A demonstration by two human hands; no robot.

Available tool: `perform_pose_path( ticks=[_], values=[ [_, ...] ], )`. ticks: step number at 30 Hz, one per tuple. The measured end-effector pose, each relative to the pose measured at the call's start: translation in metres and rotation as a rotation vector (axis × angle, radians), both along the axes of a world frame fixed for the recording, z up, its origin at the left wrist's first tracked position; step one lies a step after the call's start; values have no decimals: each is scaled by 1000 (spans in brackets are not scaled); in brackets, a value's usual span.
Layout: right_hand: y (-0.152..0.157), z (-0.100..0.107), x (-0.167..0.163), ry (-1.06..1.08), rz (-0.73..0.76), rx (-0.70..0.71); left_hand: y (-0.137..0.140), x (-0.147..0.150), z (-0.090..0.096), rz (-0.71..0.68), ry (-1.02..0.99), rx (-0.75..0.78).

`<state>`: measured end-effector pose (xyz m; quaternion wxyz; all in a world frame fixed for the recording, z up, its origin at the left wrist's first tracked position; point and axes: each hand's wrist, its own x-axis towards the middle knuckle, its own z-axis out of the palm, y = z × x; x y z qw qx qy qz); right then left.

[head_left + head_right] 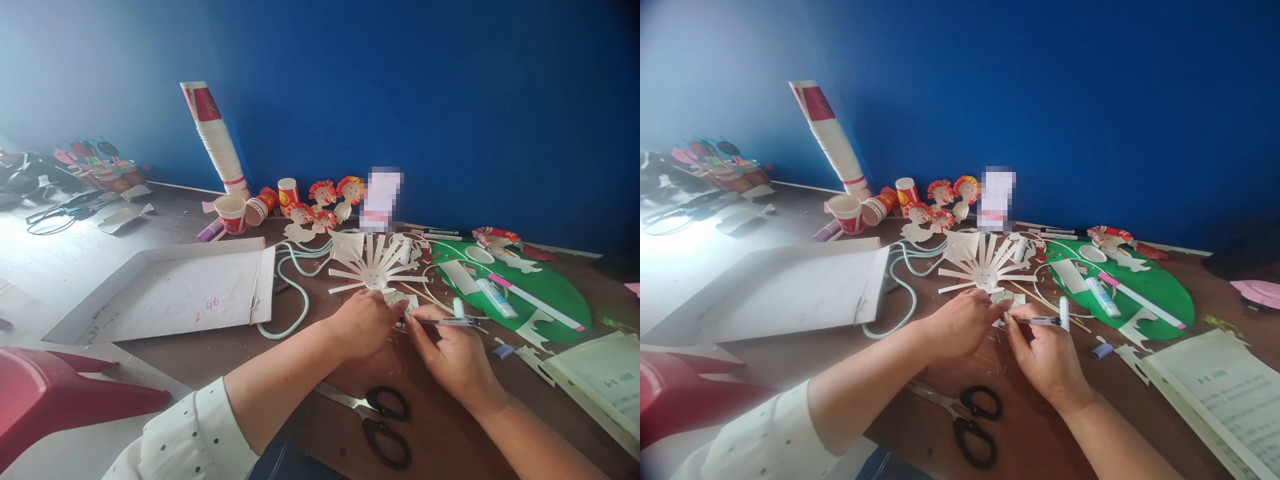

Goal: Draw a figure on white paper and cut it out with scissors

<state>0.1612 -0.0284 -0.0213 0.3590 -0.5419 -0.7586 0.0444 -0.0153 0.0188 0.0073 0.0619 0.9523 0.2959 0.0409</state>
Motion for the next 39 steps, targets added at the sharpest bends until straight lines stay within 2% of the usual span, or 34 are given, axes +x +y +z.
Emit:
perform_pose_path(
  ticks=[12,21,39],
  values=[
    [0,-4,1,60,20,-74,0,-1,2,13,-28,-23],
    [-2,-3,0,51,45,-54,3,-2,4,24,-32,-73],
    [-3,-5,-2,-17,67,24,5,-3,0,25,-40,-56]
  ],
)
